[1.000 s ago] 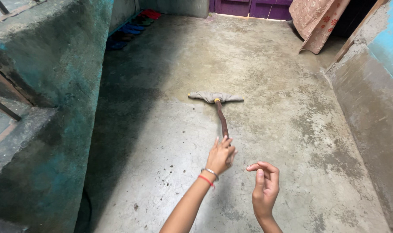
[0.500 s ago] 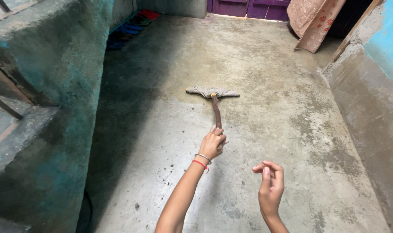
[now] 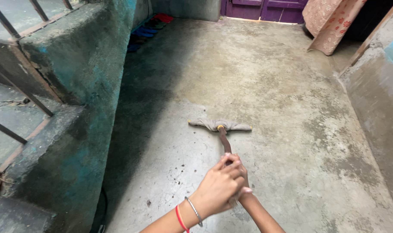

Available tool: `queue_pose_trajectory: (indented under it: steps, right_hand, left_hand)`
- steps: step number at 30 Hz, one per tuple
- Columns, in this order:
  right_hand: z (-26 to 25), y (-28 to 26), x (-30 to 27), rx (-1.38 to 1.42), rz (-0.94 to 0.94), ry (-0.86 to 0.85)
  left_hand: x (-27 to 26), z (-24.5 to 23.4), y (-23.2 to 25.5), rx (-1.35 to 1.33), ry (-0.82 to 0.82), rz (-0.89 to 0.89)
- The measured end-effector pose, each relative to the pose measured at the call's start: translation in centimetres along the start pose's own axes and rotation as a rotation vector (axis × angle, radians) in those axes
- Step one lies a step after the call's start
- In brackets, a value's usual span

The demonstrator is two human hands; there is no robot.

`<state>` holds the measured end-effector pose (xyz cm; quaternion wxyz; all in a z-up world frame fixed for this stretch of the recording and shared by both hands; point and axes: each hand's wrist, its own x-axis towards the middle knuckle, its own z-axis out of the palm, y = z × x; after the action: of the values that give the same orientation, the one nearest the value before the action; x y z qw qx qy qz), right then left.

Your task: The person mops the concrete floor using a squeegee with a cloth attached, moving the tool back and forth across the floor surface near a staircase.

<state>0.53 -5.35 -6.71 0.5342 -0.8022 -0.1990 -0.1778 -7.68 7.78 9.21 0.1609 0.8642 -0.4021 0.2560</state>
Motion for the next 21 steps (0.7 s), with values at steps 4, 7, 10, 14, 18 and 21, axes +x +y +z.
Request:
queue_pose_trajectory:
  steps: [4, 7, 10, 14, 18, 21]
  right_hand:
    - [0.0, -1.3, -0.8, 0.186, -0.016, -0.018]
    - [2.9, -4.2, -0.9, 0.198, -0.554, 0.385]
    - [3.6, -3.9, -0.7, 0.171, -0.525, 0.440]
    - [3.7, 2.2, 3.9, 0.077, -0.254, 0.237]
    - [6.0, 6.7, 7.4, 0.117, -0.222, 0.158]
    - [8.3, 10.2, 10.5, 0.003, -0.163, 0.065]
  left_hand:
    - [-0.7, -0.4, 0.5, -0.394, 0.059, 0.092]
    - [-2.4, 3.1, 0.1, -0.585, 0.094, 0.121]
    - [-2.7, 6.4, -1.7, -0.569, 0.144, 0.131]
    - [-2.0, 8.6, -5.1, -0.458, 0.112, 0.081]
    - [-1.7, 10.2, -9.2, -0.362, 0.128, -0.037]
    - [-2.1, 12.5, -12.8, -0.393, 0.123, -0.145]
